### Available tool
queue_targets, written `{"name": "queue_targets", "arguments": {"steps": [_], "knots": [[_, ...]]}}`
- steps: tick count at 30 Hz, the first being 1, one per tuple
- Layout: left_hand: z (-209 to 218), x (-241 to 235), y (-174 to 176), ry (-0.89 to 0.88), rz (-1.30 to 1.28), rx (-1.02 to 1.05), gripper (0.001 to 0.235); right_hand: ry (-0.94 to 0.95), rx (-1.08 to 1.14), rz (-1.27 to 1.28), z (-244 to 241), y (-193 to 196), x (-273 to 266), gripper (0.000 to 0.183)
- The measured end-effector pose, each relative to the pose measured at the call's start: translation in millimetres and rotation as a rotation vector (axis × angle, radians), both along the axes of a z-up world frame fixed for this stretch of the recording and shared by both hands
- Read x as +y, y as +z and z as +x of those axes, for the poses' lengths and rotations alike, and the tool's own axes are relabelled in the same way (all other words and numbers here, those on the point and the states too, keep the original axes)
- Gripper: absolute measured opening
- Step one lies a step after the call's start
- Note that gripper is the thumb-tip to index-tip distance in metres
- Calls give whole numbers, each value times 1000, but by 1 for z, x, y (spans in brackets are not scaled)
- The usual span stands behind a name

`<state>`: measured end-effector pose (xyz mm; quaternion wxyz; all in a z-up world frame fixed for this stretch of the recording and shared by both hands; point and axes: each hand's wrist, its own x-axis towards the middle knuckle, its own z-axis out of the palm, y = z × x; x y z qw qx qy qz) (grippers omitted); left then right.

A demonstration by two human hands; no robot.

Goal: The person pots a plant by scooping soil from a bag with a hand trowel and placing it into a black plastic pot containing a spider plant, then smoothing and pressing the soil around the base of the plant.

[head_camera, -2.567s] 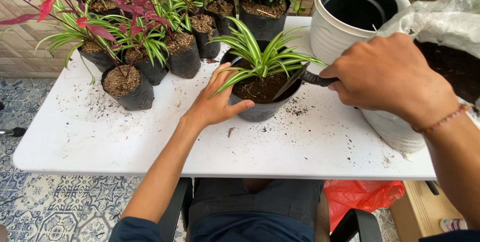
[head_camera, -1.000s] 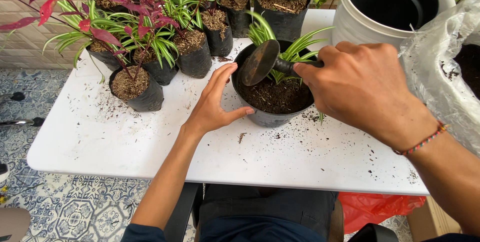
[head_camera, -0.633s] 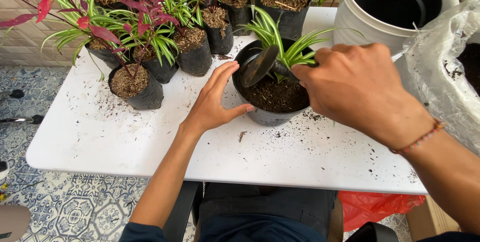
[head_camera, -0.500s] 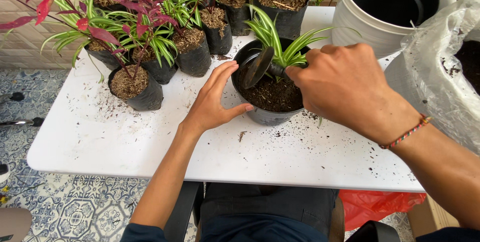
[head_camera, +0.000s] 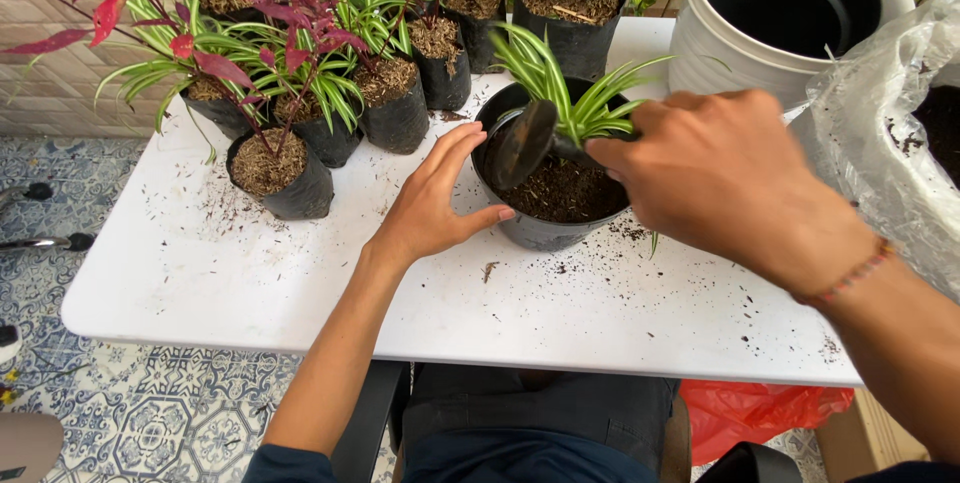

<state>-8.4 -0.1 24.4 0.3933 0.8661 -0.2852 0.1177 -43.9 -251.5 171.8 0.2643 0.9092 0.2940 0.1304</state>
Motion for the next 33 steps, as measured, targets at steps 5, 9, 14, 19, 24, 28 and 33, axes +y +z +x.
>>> {"name": "queue_targets", "arguments": {"steps": [5, 9, 14, 19, 24, 28, 33], "knots": [[-3, 0, 2, -13, 9, 61, 80, 221, -232, 44, -9, -1, -28, 40], [-1, 0, 0, -11, -4, 0, 77, 160, -148, -36, -18, 10, -42, 33], [0, 1, -2, -8, -1, -24, 74, 214, -207, -59, -16, -2, -57, 38], [-2, 2, -2, 0, 37, -24, 74, 281, -278, -50, -13, -5, -61, 34], [-3, 1, -4, 53, 112, -56, 76, 220, -336, -75, -9, 1, -77, 31], [-4, -6, -4, 139, 242, -124, 78, 283, -319, 63, -5, -2, -97, 25], [-6, -9, -8, 157, 215, -155, 74, 211, -243, 59, -5, -10, -110, 27]]}}
